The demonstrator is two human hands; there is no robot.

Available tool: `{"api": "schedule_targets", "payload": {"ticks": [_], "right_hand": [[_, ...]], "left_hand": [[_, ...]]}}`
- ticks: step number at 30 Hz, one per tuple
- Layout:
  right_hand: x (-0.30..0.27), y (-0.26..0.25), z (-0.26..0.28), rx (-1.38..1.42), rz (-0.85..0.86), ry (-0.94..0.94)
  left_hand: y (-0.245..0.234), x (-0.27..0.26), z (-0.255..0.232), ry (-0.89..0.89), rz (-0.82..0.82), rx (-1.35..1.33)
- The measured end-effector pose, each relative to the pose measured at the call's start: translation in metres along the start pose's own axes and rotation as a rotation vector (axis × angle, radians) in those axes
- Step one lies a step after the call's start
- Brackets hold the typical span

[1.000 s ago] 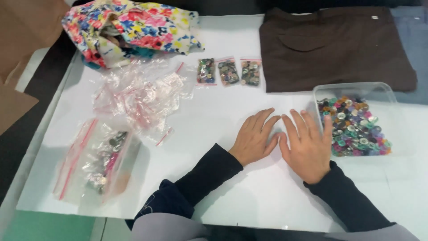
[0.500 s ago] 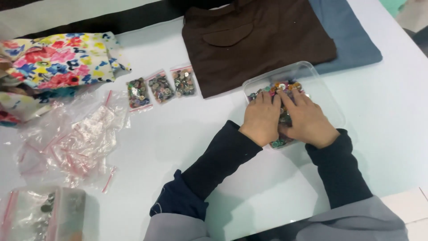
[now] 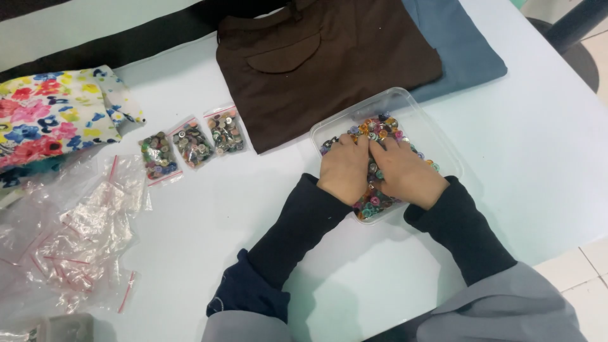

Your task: The person is sorting through a container of various buttons, selecting specific ones to line up on the table and then placing them into small zip-lock bags.

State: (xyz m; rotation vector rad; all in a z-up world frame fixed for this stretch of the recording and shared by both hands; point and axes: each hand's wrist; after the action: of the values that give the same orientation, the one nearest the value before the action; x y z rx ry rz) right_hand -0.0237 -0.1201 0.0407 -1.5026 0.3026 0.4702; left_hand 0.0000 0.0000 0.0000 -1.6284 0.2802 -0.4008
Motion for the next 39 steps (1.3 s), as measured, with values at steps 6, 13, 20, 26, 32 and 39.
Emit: {"api": "schedule_targets", "payload": {"ticks": [6, 13, 20, 26, 32, 39], "right_hand": [[-0.023, -0.022, 0.0, 0.217, -0.034, -0.149], [-0.021, -0.02, -0.01, 0.459, -0.238, -0.216], [-0.031, -0.029, -0.006, 0.59, -0.48, -0.211], [-0.029, -0.031, -0.007, 0.577, -0.584, -0.289], [-0.025, -0.024, -0.012, 0.579, -0.659, -0.368], [-0.028, -0.029, -0.011, 0.622, -0.625, -0.293]], "left_hand": [[-0.042, 0.017, 0.037, 0.244, 0.572, -0.504], [-0.085, 0.023, 0.061, 0.237, 0.656, -0.946], [-0.097, 0.015, 0.063, 0.174, 0.651, -1.443], [-0.09, 0.017, 0.065, 0.186, 0.602, -1.43], [-0.087, 0.019, 0.065, 0.225, 0.503, -1.238], [-0.097, 0.014, 0.062, 0.242, 0.501, -1.28]]}}
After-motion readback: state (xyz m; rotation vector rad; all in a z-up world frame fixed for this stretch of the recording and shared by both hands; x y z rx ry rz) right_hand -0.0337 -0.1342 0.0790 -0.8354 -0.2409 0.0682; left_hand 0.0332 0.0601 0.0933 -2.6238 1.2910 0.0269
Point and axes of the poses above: each hand's wrist, its own x-axis towards the middle knuckle, its own y-axis out of the palm, z = x × y, and after that the axes turned 6 degrees about z, right-handed
